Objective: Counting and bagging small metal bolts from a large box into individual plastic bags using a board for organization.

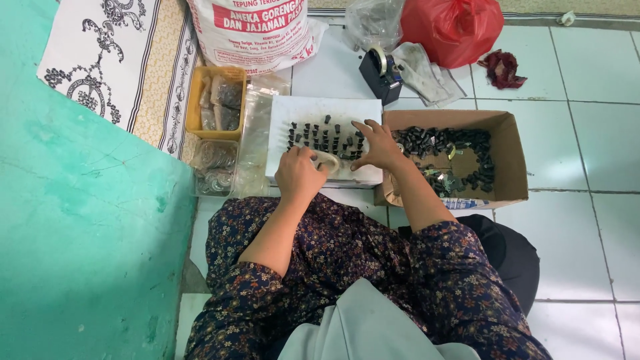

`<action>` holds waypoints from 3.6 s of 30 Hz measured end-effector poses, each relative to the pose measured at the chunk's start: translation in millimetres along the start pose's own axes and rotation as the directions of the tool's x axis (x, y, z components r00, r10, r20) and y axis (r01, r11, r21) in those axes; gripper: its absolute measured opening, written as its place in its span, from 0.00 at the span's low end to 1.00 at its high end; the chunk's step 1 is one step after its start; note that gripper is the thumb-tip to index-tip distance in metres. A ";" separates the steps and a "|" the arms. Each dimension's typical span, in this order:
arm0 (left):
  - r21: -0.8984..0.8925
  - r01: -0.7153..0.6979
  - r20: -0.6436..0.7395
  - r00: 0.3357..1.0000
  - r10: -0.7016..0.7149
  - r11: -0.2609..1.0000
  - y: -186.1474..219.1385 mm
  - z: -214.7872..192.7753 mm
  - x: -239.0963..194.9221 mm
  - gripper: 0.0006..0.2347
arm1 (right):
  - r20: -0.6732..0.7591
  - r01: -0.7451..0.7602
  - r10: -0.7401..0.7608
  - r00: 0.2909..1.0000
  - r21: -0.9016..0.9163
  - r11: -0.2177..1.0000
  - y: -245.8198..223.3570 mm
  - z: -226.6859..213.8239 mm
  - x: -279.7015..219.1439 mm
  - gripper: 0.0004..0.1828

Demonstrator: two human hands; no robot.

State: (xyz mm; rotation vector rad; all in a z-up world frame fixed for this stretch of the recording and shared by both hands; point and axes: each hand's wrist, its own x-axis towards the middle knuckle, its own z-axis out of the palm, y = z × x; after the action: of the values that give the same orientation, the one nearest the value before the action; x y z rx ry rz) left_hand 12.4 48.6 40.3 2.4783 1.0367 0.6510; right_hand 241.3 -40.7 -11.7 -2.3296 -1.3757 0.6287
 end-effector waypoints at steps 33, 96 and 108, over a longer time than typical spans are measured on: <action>-0.525 0.247 0.213 0.965 -0.155 0.815 -22.8 59.8 21.6 0.09 | -0.146 0.030 0.033 0.989 0.406 0.913 -7.1 14.2 28.1 0.18; -0.566 0.351 0.262 0.934 -0.241 0.746 -27.6 29.5 26.4 0.18 | -0.021 -0.052 0.089 0.996 0.675 0.736 -14.9 -3.6 52.3 0.26; -0.583 0.297 0.165 0.955 -0.247 0.757 -33.9 40.9 26.8 0.18 | -0.016 0.245 -0.246 0.969 0.175 0.954 -130.6 -48.3 1.2 0.24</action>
State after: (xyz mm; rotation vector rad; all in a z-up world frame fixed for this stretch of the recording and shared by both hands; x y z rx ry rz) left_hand 32.3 84.1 -3.1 1.7404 0.9473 0.6566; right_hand 173.6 16.4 95.8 -1.9815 -1.5155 0.6518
